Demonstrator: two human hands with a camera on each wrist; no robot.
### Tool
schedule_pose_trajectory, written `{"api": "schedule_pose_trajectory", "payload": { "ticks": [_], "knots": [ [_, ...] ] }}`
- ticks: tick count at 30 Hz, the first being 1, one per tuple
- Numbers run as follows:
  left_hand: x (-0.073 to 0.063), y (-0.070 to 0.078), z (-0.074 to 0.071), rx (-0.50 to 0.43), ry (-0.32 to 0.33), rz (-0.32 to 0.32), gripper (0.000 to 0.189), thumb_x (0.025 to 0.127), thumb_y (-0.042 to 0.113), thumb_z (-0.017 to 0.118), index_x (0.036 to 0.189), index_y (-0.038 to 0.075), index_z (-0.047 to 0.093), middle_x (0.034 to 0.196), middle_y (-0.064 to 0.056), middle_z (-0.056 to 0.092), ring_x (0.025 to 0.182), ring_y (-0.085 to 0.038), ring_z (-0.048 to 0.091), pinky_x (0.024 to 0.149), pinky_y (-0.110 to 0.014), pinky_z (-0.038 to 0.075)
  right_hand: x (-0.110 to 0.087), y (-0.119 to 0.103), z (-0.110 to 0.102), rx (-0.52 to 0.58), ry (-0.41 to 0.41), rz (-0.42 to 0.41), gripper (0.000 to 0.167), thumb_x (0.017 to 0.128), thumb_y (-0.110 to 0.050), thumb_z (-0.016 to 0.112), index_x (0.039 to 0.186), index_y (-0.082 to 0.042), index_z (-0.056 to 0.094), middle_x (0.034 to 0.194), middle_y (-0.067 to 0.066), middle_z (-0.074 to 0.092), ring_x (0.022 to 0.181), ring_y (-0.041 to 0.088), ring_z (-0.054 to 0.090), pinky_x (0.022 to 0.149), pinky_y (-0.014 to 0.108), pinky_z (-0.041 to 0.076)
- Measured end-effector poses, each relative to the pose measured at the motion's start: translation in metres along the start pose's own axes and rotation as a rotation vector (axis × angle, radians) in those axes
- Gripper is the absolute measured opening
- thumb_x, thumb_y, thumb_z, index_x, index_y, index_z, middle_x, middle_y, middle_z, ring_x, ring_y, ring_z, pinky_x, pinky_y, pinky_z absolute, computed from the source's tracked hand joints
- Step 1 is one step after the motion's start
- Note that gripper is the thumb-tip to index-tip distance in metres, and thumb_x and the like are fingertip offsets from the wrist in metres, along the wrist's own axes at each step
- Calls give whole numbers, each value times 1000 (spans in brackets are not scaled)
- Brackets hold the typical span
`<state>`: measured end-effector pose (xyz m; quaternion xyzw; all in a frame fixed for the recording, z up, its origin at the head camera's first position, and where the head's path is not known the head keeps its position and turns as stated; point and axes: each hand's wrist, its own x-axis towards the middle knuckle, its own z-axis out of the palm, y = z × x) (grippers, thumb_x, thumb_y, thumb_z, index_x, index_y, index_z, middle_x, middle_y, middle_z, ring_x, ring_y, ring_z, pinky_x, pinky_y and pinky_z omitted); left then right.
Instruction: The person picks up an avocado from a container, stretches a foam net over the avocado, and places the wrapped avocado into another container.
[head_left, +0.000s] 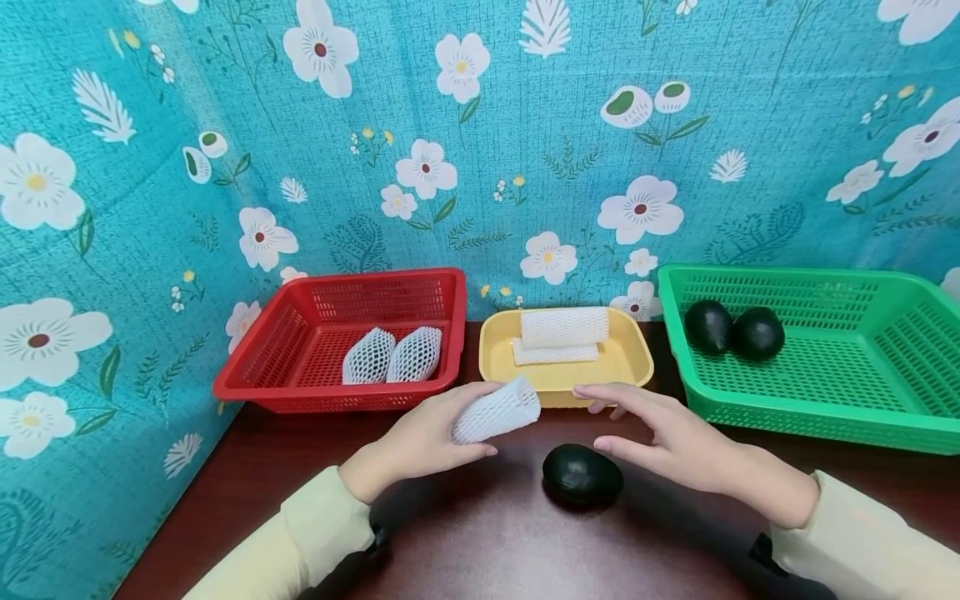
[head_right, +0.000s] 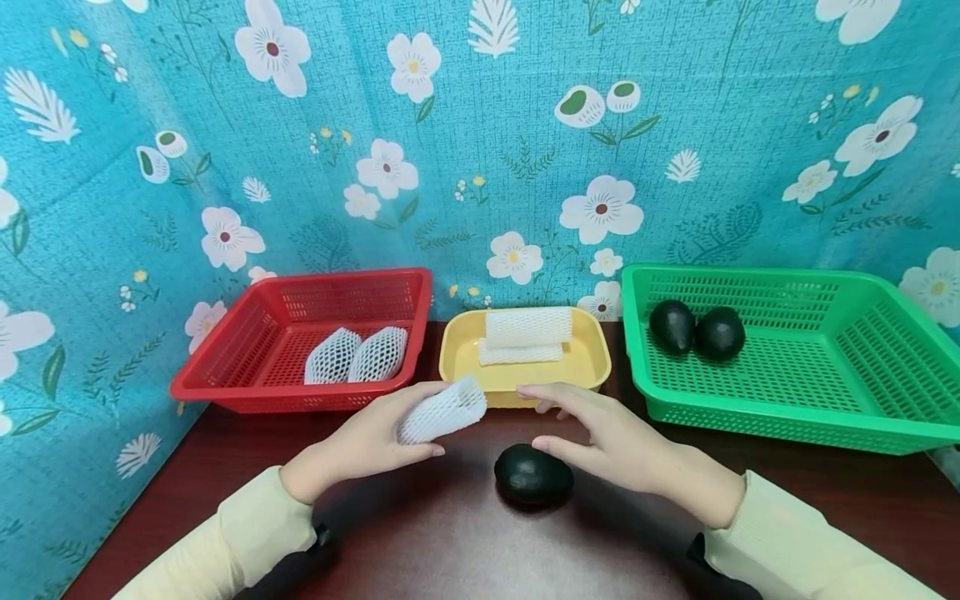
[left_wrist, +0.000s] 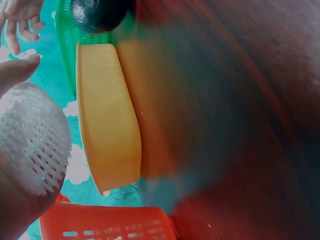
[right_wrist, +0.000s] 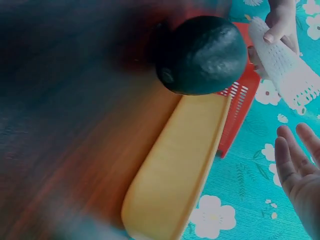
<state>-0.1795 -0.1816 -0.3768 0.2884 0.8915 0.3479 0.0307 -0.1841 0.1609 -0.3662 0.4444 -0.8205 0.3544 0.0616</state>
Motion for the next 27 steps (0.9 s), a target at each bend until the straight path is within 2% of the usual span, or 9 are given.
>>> {"api": "schedule_pose_trajectory", "payload": {
  "ticks": [7, 12, 15, 21, 27],
  "knots": [
    [-8, -7, -2, 16, -34, -26, 78, 82, 27, 86, 150, 27, 47, 139, 8, 56, 114, -9, 54, 94, -36, 53, -8, 5, 7, 4, -104, 38, 71, 93, -27, 79, 154, -18, 44, 141, -5, 56, 117, 10, 58, 95, 32, 53],
    [-10, -12, -2, 21, -53, -27, 80, 82, 25, 87, 151, 27, 47, 139, 7, 56, 115, -10, 54, 94, -38, 53, -14, 9, 15, 29, -200, 145, 83, 88, -42, 81, 157, -25, 37, 141, -5, 53, 123, 18, 56, 99, 36, 52],
    [-11, -13, -1, 20, -63, -29, 80, 82, 26, 87, 152, 28, 46, 139, 7, 56, 115, -11, 54, 94, -38, 53, -16, 12, 20, 58, -240, 180, 90, 85, -44, 84, 158, -25, 35, 145, -1, 51, 125, 24, 56, 100, 37, 51],
    [-11, -14, 0, 36, -71, -36, 82, 82, 27, 87, 152, 29, 45, 140, 6, 56, 115, -11, 54, 94, -38, 53, -18, 18, 31, 59, -273, 160, 97, 80, -40, 88, 159, -20, 33, 151, 7, 48, 128, 23, 56, 104, 38, 49],
    [-12, -14, 1, 53, -68, -52, 83, 80, 27, 88, 152, 28, 46, 139, 5, 57, 115, -12, 54, 94, -38, 54, -18, 22, 39, 19, -283, 131, 99, 79, -44, 88, 158, -19, 36, 149, 1, 49, 131, 17, 51, 108, 37, 45]
  ]
}}
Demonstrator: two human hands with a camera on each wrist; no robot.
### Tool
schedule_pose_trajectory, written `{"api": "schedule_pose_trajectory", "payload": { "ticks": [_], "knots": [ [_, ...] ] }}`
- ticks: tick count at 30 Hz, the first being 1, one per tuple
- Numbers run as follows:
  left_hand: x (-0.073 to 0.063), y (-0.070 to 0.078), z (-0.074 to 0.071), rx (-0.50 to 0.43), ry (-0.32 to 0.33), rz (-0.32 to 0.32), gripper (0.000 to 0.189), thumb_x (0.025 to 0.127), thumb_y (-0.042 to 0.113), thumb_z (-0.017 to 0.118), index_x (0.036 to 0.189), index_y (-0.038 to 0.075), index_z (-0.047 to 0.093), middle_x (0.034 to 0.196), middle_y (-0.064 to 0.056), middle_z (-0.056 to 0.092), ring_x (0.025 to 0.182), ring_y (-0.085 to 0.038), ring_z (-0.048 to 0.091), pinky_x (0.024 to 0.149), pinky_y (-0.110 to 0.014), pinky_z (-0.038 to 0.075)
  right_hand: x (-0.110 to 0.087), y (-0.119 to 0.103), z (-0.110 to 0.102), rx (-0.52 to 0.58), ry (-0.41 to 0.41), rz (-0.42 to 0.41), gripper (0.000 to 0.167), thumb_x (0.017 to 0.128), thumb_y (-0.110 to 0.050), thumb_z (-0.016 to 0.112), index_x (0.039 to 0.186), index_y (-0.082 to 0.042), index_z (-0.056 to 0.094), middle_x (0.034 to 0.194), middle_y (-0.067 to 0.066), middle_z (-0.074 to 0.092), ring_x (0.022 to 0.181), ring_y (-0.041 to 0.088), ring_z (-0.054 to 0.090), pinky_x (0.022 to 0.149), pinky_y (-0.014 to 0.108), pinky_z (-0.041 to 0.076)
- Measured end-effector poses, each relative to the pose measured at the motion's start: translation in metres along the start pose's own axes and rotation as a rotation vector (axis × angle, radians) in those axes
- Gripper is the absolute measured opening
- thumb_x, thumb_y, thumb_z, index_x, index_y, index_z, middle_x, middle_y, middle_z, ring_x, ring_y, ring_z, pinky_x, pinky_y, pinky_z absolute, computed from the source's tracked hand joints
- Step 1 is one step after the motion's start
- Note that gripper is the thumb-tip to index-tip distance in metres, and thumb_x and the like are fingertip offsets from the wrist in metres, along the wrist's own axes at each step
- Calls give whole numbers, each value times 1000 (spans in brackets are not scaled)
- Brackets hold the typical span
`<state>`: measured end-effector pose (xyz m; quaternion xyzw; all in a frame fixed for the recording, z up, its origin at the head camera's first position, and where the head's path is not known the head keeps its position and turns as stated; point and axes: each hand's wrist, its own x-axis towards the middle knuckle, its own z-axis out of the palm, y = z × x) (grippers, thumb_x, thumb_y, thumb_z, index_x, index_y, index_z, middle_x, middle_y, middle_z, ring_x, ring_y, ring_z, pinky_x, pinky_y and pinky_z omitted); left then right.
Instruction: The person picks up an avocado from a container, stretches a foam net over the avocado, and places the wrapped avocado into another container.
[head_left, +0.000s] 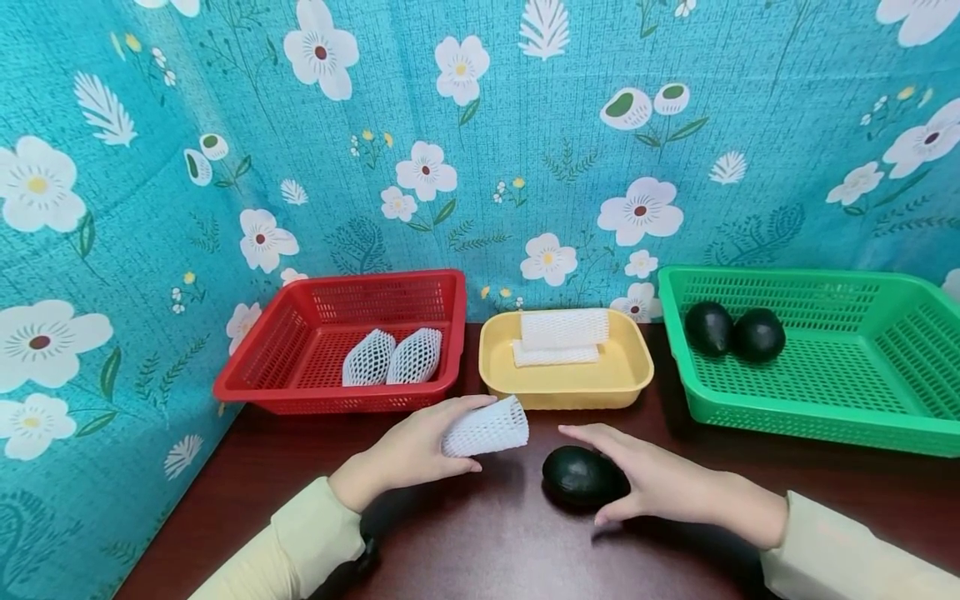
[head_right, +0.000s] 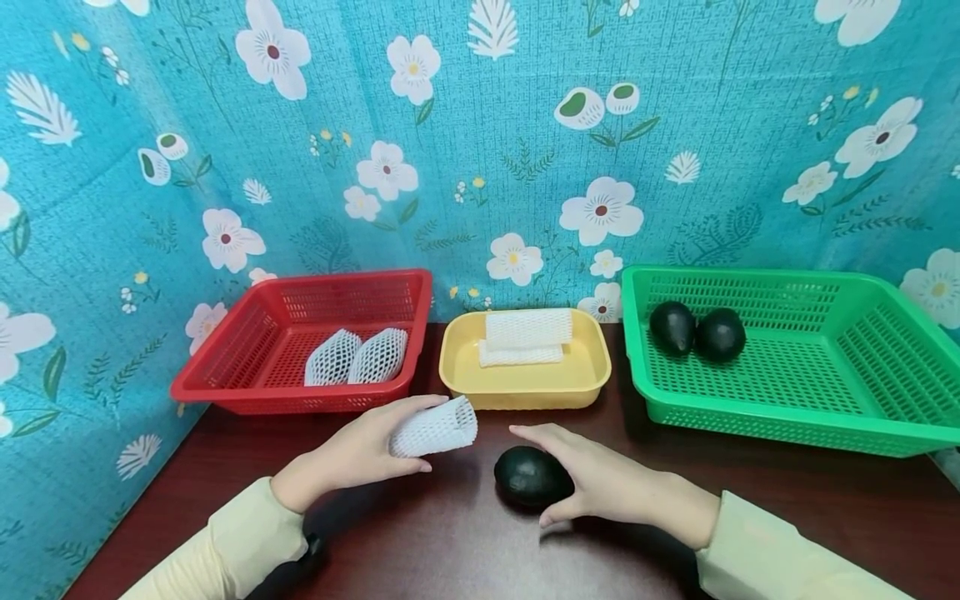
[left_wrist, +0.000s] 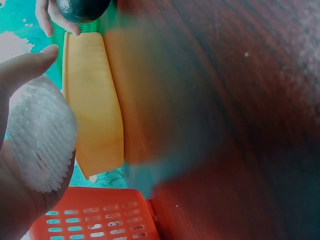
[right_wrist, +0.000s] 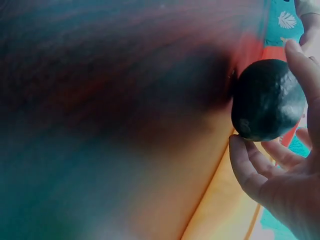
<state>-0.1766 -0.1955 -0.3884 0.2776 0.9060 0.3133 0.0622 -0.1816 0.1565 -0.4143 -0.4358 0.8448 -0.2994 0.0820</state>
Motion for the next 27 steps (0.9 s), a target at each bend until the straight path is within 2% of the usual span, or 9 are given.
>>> {"api": "schedule_pose_trajectory", "payload": {
  "ticks": [4, 8, 15, 27],
  "knots": [
    [-1, -1, 2, 5, 3, 2, 82, 80, 27, 89, 151, 26, 48, 138, 5, 58, 114, -13, 55, 94, -38, 54, 1, 3, 4, -25, 8, -56, 91, 82, -41, 87, 155, -14, 41, 145, 1, 52, 130, 18, 52, 107, 35, 45],
    [-1, -1, 2, 5, 5, 16, 80, 80, 26, 89, 150, 25, 49, 137, 4, 58, 115, -13, 55, 94, -38, 54, 3, 5, 6, -39, 4, -87, 83, 82, -30, 89, 151, -13, 46, 140, -1, 55, 126, 17, 55, 104, 35, 48],
    [-1, -4, 4, 13, 5, 35, 75, 80, 25, 89, 146, 22, 52, 135, 3, 59, 114, -14, 56, 93, -36, 55, 5, 4, 6, -41, -10, -64, 77, 82, -20, 88, 147, -15, 49, 137, -4, 56, 124, 17, 56, 104, 37, 48],
    [0, 0, 3, 26, -9, 37, 70, 81, 27, 88, 143, 21, 56, 133, 2, 61, 112, -14, 58, 94, -38, 55, 6, 0, 4, -39, -24, -17, 74, 81, -19, 87, 145, -13, 48, 135, -4, 55, 119, 15, 56, 100, 38, 50]
  ]
}}
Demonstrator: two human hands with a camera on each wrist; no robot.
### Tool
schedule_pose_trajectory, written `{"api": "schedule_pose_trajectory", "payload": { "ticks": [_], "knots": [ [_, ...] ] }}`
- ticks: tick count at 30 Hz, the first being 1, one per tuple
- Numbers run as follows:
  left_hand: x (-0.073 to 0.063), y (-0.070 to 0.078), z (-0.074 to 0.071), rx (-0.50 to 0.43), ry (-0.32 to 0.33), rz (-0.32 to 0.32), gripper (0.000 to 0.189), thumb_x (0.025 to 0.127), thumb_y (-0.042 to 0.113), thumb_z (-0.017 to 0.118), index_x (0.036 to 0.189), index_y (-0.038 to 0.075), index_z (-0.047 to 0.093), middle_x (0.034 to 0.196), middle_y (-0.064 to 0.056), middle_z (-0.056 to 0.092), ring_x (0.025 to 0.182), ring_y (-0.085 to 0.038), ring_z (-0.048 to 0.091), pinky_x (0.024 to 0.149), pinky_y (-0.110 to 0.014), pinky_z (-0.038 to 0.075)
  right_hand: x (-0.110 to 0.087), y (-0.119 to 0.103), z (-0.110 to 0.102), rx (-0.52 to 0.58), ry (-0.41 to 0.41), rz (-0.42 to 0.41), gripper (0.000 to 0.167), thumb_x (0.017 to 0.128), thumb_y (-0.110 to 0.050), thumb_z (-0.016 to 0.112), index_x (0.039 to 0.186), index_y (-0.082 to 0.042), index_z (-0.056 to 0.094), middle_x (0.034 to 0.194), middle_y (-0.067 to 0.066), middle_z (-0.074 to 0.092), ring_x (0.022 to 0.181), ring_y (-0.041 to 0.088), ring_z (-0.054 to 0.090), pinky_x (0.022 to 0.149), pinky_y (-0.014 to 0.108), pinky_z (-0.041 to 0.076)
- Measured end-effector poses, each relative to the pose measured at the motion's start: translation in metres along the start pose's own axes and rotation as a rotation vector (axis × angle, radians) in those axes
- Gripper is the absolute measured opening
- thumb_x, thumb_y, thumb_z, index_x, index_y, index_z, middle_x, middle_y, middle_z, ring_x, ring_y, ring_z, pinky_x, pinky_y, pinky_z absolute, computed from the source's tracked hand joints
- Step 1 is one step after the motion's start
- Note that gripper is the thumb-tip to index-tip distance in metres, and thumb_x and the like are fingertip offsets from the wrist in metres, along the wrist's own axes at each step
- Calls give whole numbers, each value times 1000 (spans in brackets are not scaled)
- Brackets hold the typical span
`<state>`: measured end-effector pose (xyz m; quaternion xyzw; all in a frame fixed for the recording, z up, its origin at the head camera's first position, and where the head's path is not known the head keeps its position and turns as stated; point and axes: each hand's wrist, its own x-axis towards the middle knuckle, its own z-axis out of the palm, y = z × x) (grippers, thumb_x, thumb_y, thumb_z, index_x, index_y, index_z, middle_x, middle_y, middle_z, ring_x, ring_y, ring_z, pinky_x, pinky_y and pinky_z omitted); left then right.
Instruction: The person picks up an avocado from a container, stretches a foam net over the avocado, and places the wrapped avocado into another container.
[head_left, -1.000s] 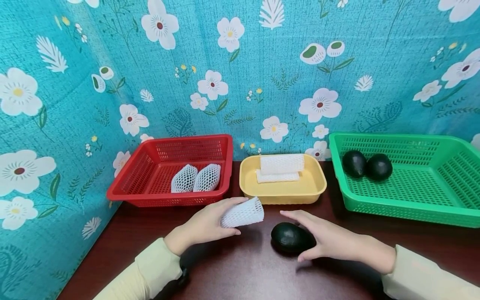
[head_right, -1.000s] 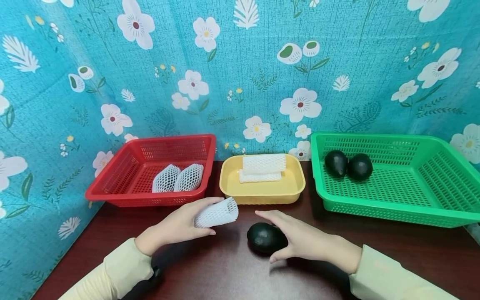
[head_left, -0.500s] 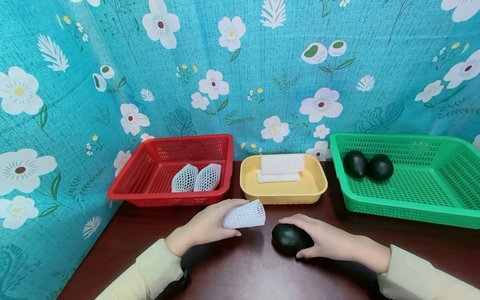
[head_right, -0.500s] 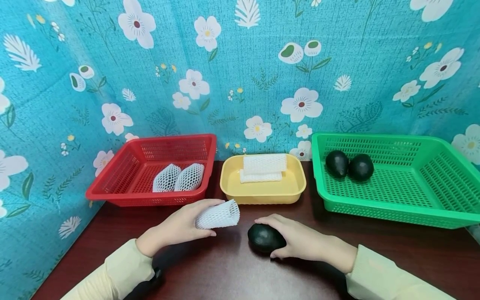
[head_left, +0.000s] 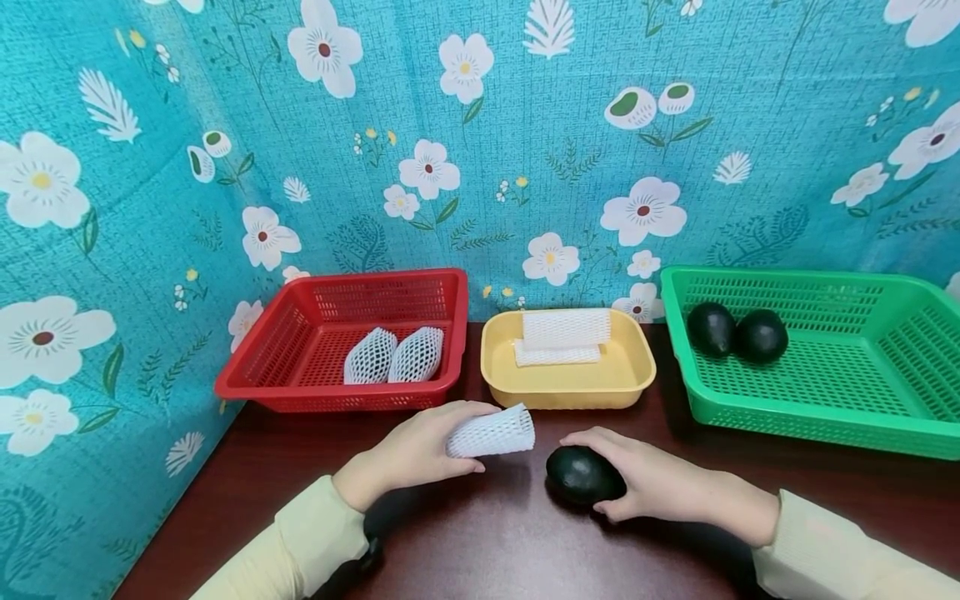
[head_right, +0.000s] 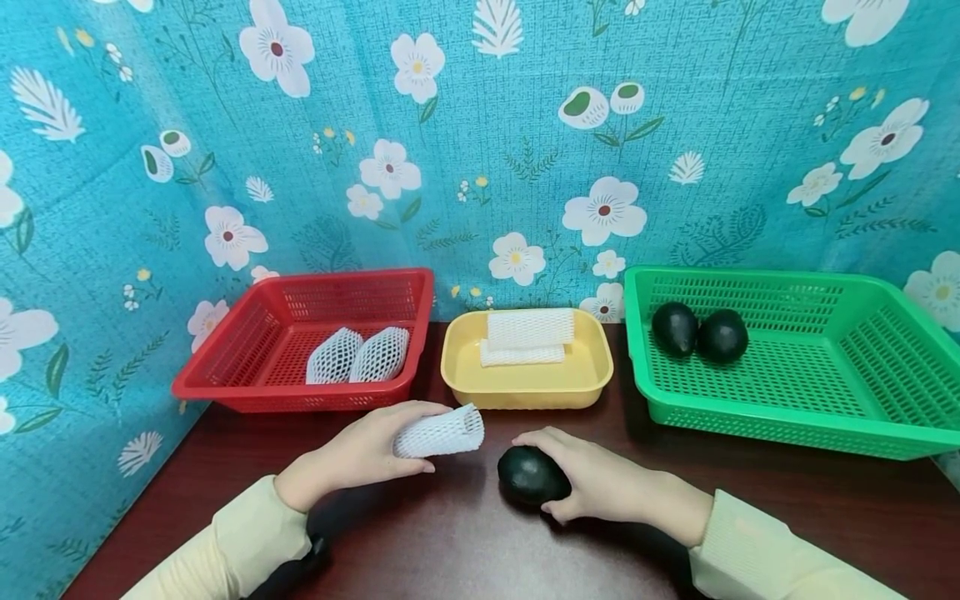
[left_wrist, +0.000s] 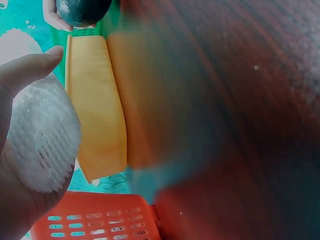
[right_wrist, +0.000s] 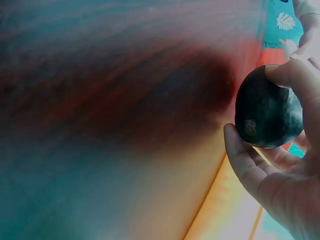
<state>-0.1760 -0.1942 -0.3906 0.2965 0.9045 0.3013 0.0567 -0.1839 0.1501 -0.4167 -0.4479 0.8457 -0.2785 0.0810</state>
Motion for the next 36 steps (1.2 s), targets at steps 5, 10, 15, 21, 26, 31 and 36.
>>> {"api": "schedule_pose_trajectory", "payload": {
  "ticks": [5, 10, 15, 21, 26, 31, 36],
  "knots": [
    [0, 2, 0, 1, -9, -1, 68, 82, 26, 88, 142, 21, 56, 133, 2, 61, 112, -14, 58, 93, -38, 55, 1, -3, -5, -6, 40, -3, 74, 81, -19, 86, 144, -13, 49, 133, -4, 54, 116, 14, 56, 97, 37, 52],
    [2, 2, 0, 4, -20, -3, 68, 82, 25, 88, 142, 22, 56, 133, 2, 61, 112, -14, 57, 93, -37, 54, 3, -4, -14, -17, 97, -9, 74, 81, -18, 86, 144, -15, 48, 131, -3, 55, 113, 12, 56, 93, 35, 54],
    [3, 4, 0, 9, -33, -2, 68, 83, 25, 87, 143, 23, 56, 133, 2, 61, 112, -14, 57, 91, -36, 55, 3, -7, -22, -32, 138, -17, 75, 80, -16, 87, 144, -13, 47, 129, -3, 56, 109, 11, 58, 90, 34, 55],
    [5, 4, 1, 19, -35, 10, 68, 83, 25, 86, 144, 23, 55, 133, 2, 60, 112, -14, 57, 91, -36, 54, 4, -11, -31, -35, 168, -16, 76, 79, -14, 87, 144, -16, 47, 130, -3, 57, 111, 12, 57, 91, 34, 55],
    [7, 6, 2, 44, -27, 35, 70, 83, 23, 87, 145, 21, 54, 131, 1, 60, 111, -14, 57, 90, -34, 54, 4, -14, -38, -23, 189, -25, 79, 79, -14, 87, 147, -22, 46, 130, -5, 56, 110, 11, 56, 88, 35, 56],
    [10, 11, 3, 59, -20, 59, 72, 82, 22, 88, 145, 21, 53, 131, 1, 60, 110, -13, 57, 89, -33, 55, 4, -17, -42, -12, 186, -26, 78, 81, -17, 87, 148, -24, 46, 131, -6, 56, 111, 11, 56, 86, 36, 56],
    [14, 14, 8, 59, -26, 79, 72, 81, 21, 88, 145, 22, 54, 130, 1, 60, 110, -13, 57, 90, -32, 54, 3, -20, -43, -15, 180, -26, 78, 82, -19, 86, 148, -24, 46, 132, -5, 56, 112, 12, 57, 87, 36, 56]
  ]
}}
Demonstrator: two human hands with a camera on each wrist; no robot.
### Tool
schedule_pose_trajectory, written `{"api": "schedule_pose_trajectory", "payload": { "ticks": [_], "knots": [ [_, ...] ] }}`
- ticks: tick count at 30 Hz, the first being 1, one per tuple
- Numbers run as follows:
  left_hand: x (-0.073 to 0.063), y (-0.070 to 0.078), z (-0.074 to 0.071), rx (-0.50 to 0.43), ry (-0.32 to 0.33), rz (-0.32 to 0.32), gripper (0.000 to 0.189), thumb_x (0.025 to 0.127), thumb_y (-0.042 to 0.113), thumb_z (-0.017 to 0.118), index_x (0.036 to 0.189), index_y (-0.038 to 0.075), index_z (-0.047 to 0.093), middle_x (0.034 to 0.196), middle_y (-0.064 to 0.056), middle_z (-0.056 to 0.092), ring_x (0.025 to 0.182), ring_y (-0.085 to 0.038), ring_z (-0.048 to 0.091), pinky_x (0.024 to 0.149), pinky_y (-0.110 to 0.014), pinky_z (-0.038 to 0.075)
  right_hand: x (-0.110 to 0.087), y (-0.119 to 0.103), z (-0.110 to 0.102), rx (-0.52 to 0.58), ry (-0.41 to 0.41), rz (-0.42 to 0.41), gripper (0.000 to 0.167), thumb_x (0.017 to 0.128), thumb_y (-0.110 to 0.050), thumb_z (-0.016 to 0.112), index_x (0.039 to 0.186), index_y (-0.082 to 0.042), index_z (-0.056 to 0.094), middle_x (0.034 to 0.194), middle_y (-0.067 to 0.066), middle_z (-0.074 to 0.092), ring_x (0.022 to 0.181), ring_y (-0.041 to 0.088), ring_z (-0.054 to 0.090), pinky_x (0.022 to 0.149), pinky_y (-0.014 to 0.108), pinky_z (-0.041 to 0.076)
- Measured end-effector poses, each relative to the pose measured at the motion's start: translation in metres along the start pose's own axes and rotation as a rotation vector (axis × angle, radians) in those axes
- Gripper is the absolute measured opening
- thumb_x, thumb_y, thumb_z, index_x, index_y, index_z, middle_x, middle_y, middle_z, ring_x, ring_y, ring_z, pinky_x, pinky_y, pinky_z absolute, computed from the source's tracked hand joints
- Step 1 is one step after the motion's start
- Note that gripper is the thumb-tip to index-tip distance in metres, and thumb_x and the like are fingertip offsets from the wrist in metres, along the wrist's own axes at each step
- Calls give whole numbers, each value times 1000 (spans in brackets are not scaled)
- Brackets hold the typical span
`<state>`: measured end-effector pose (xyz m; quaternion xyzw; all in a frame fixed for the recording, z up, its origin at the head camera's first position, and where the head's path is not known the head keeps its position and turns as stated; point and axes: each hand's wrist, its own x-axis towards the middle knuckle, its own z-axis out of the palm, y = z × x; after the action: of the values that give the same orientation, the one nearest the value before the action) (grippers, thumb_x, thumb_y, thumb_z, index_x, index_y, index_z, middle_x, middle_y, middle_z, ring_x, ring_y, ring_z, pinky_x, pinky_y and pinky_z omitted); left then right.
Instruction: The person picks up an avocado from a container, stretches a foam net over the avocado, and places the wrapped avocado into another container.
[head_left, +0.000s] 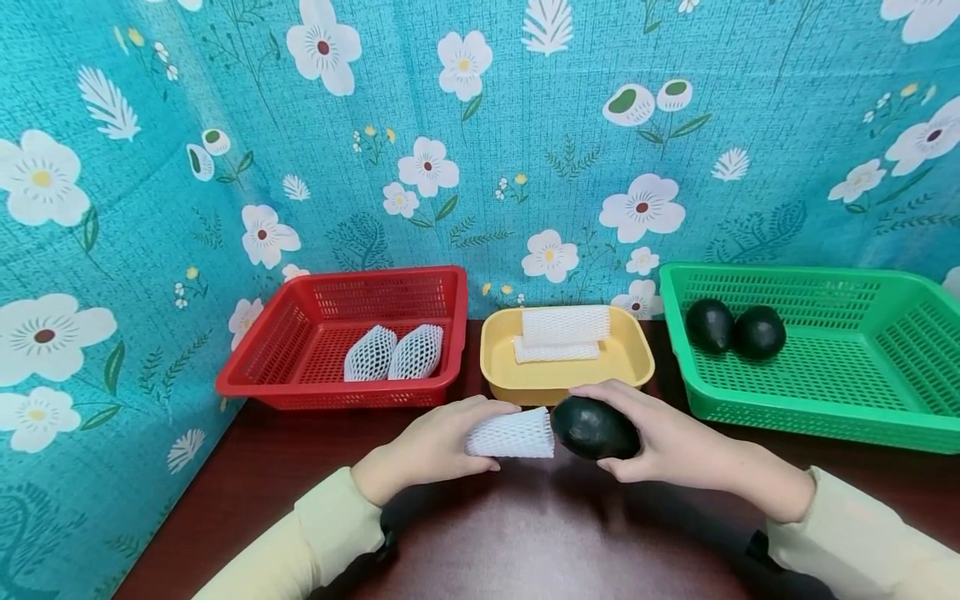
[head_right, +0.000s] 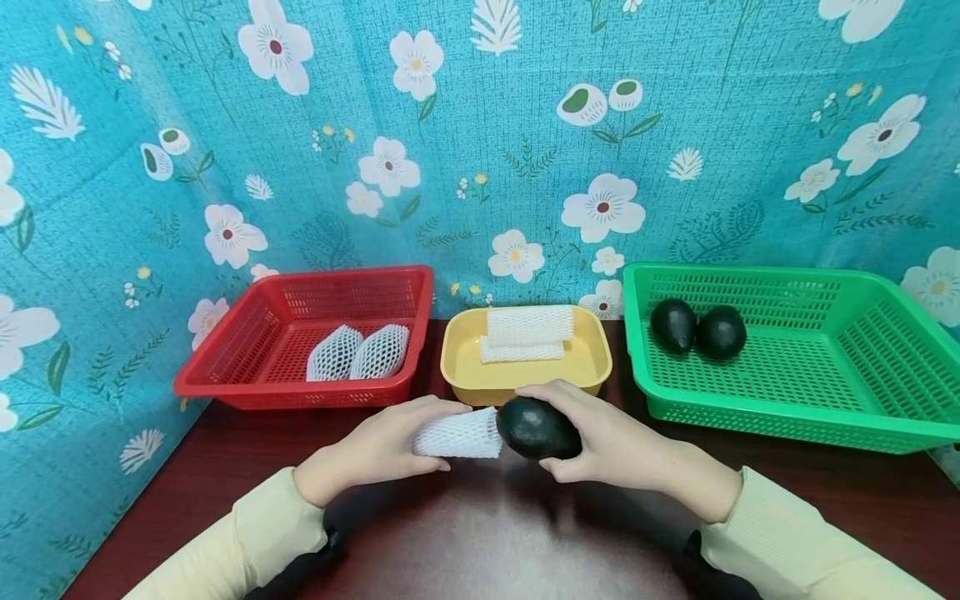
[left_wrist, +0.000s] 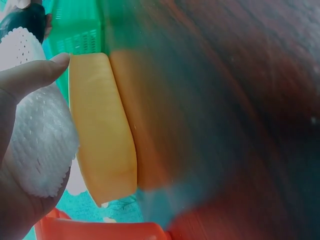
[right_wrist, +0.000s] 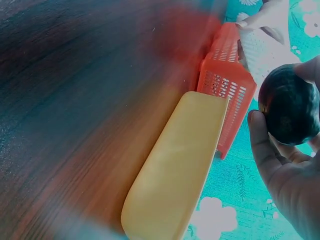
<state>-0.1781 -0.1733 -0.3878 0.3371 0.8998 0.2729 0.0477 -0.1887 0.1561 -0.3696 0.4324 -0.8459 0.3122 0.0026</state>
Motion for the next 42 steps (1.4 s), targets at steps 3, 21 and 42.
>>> {"api": "schedule_pose_trajectory", "payload": {
  "ticks": [3, 21, 42],
  "knots": [
    [3, 2, 2, 6, 7, 22, 71, 81, 20, 88, 144, 22, 54, 130, 0, 61, 110, -13, 58, 91, -33, 54, 0, -1, 0, -5, 2, -11, 78, 82, -18, 86, 148, -24, 46, 133, -5, 56, 112, 12, 57, 87, 37, 55],
    [11, 12, 7, 33, 82, 81, 61, 86, 21, 85, 141, 19, 59, 130, -2, 63, 110, -14, 59, 92, -31, 54, 0, 1, 6, 7, -16, -11, 79, 82, -19, 87, 149, -22, 47, 136, -2, 56, 114, 13, 56, 89, 34, 55],
    [12, 18, 11, -111, 174, 95, 58, 85, 15, 86, 137, 16, 62, 128, -1, 65, 109, -13, 61, 95, -30, 53, 4, -2, 14, 230, 69, -30, 75, 80, -9, 88, 142, -16, 47, 129, 2, 56, 96, 16, 58, 59, 31, 57]
  ]
}}
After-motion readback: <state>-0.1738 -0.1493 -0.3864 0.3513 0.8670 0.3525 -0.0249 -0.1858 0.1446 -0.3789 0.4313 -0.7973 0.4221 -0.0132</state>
